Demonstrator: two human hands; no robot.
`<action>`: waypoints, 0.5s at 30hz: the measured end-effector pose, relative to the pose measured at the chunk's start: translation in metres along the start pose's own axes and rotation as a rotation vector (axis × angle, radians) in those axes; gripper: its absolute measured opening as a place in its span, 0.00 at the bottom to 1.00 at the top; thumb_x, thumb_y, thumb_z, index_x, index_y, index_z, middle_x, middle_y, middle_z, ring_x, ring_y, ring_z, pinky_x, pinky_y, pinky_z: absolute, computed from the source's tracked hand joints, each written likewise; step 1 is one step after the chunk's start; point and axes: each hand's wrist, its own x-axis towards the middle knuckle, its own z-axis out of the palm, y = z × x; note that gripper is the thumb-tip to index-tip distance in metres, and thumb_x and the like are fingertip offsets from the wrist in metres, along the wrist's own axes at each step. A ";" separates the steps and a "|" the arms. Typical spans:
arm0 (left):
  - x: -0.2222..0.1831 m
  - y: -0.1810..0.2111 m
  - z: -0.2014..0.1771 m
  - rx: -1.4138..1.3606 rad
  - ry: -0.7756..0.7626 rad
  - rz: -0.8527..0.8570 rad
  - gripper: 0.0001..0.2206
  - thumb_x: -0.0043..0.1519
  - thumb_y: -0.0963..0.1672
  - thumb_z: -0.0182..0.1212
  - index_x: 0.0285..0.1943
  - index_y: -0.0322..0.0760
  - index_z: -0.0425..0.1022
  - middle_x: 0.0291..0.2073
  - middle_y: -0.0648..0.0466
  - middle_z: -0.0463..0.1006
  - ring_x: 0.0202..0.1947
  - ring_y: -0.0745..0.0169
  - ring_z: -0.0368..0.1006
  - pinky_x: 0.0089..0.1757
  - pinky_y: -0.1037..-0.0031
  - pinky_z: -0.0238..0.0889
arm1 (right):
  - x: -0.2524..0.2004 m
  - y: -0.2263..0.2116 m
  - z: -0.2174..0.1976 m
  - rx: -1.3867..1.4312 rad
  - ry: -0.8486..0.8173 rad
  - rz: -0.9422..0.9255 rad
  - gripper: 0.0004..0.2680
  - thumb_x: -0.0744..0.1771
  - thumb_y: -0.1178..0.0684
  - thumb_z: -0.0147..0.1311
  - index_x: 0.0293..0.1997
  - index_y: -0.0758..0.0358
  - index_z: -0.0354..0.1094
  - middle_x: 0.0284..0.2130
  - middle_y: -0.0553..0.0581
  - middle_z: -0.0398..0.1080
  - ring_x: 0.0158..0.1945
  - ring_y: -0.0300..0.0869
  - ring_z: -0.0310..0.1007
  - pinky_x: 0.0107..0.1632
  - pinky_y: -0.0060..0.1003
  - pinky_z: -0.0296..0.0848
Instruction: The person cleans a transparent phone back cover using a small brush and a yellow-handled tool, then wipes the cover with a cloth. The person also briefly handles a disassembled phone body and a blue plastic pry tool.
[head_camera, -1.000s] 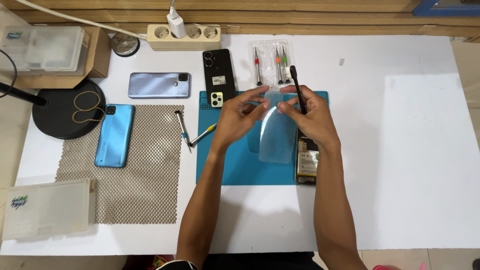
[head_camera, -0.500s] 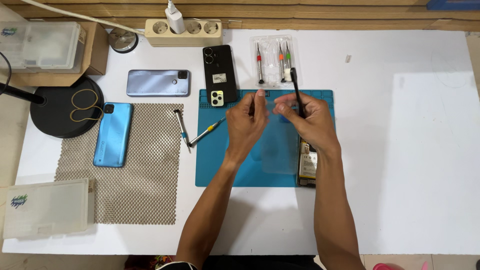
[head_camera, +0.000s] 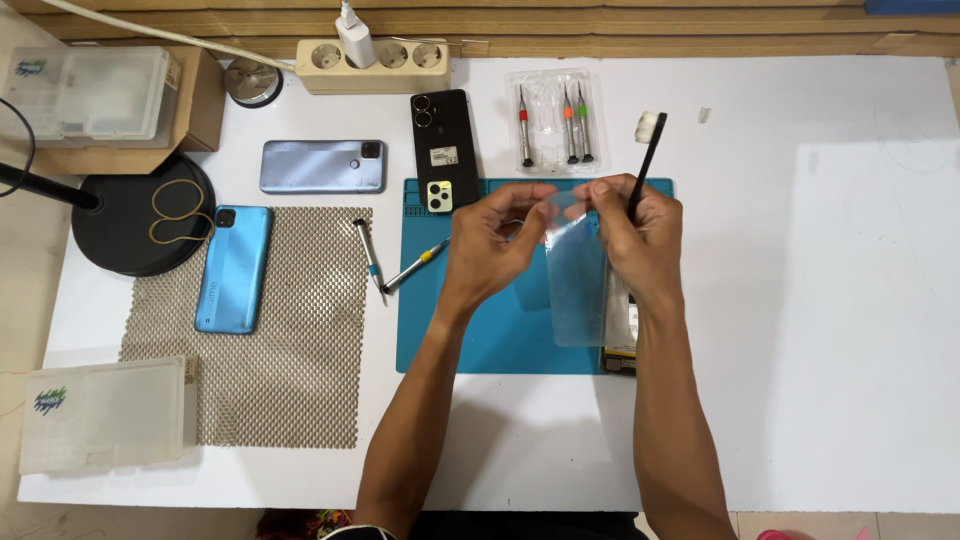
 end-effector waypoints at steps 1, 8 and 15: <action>0.000 0.001 -0.001 0.014 0.018 -0.018 0.09 0.66 0.41 0.60 0.51 0.28 0.79 0.35 0.51 0.84 0.36 0.68 0.82 0.37 0.77 0.78 | -0.001 0.000 0.002 -0.020 -0.005 -0.040 0.07 0.71 0.57 0.51 0.40 0.69 0.74 0.26 0.56 0.77 0.18 0.26 0.54 0.22 0.24 0.52; -0.005 0.007 0.006 0.072 0.117 0.009 0.09 0.67 0.43 0.60 0.45 0.29 0.79 0.30 0.54 0.82 0.30 0.70 0.81 0.34 0.79 0.77 | -0.006 0.002 0.003 -0.078 -0.075 -0.264 0.06 0.72 0.56 0.53 0.43 0.69 0.72 0.34 0.55 0.77 0.39 0.37 0.80 0.42 0.28 0.76; -0.005 0.007 0.016 -0.055 0.197 -0.184 0.13 0.71 0.45 0.59 0.44 0.27 0.81 0.26 0.54 0.79 0.27 0.69 0.76 0.31 0.77 0.72 | -0.008 0.000 0.004 -0.113 -0.042 -0.271 0.07 0.72 0.56 0.53 0.42 0.69 0.73 0.33 0.55 0.77 0.38 0.36 0.80 0.41 0.27 0.76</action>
